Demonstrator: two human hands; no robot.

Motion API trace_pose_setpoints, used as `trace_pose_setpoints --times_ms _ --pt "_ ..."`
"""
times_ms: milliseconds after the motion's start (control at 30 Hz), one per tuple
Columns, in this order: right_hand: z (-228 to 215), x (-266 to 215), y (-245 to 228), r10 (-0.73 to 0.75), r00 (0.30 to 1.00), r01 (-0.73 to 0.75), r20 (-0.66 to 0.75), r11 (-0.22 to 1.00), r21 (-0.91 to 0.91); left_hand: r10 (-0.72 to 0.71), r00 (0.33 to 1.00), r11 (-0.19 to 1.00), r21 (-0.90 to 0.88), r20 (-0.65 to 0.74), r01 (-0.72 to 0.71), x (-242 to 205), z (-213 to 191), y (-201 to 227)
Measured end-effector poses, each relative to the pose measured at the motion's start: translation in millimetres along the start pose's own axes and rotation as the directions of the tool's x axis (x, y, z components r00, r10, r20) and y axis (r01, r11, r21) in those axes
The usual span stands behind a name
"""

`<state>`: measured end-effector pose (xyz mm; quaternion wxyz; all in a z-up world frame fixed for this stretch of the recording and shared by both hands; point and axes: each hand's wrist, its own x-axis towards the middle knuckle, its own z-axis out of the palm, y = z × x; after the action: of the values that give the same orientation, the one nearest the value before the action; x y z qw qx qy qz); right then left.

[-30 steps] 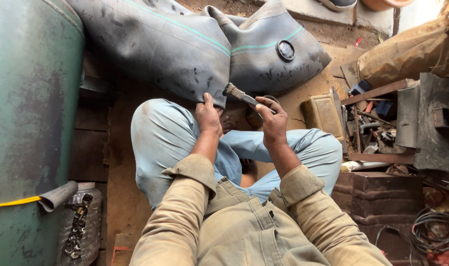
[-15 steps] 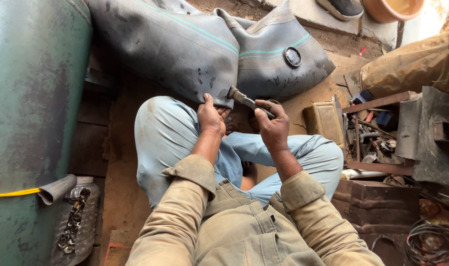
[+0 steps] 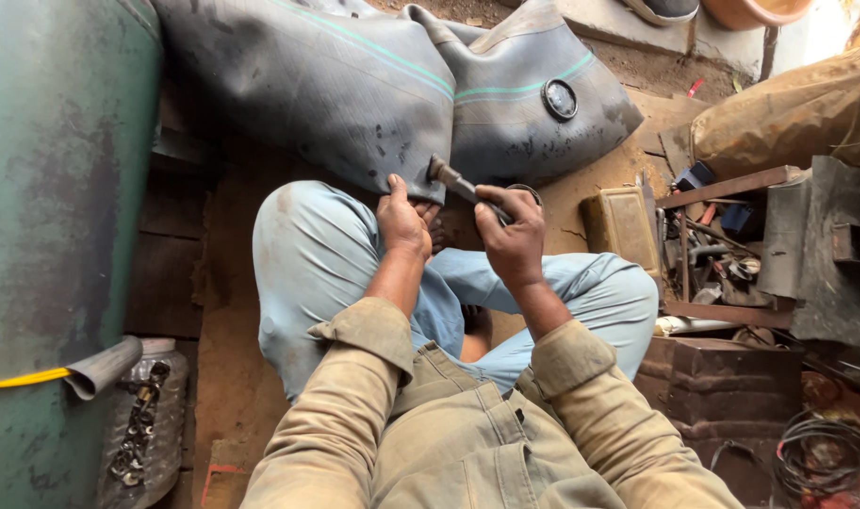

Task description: The person sits on the floor and uses a red power drill to grind a hole into a large black rubber tire. After drilling, they apply a dark liquid sealant to the hole using a brush and then place a small metal ring over the treated area.

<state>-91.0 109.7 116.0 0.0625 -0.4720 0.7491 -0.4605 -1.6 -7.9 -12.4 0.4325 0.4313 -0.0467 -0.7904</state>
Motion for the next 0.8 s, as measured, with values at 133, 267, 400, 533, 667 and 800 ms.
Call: trace_pose_setpoints --times_ms 133,267,400,533,667,800 --pt "1 1 -5 -0.04 0.999 0.039 -0.007 0.996 -0.079 0.007 1.0 1.0 0.009 -0.025 -0.007 2 2 2" --pt "3 -1 -5 -0.025 0.999 0.025 0.027 0.999 -0.029 0.0 1.0 1.0 0.014 -0.005 0.0 0 -2 -3" --pt "-1 0 -9 -0.115 0.993 0.118 0.028 0.983 -0.14 0.014 0.999 1.0 0.018 -0.032 -0.013 1 1 1" --pt "1 0 -6 -0.071 0.997 0.075 0.04 0.99 -0.122 0.002 1.0 0.999 0.036 0.002 -0.002 0 -2 -3" --pt "1 -1 -12 -0.112 0.99 0.122 0.082 0.983 -0.135 0.017 1.0 0.999 0.04 -0.023 -0.016 -1 -1 4" --pt "-1 3 -8 -0.078 0.996 0.085 0.052 0.984 -0.157 0.017 1.0 1.0 0.016 0.016 -0.018 2 -3 -1"
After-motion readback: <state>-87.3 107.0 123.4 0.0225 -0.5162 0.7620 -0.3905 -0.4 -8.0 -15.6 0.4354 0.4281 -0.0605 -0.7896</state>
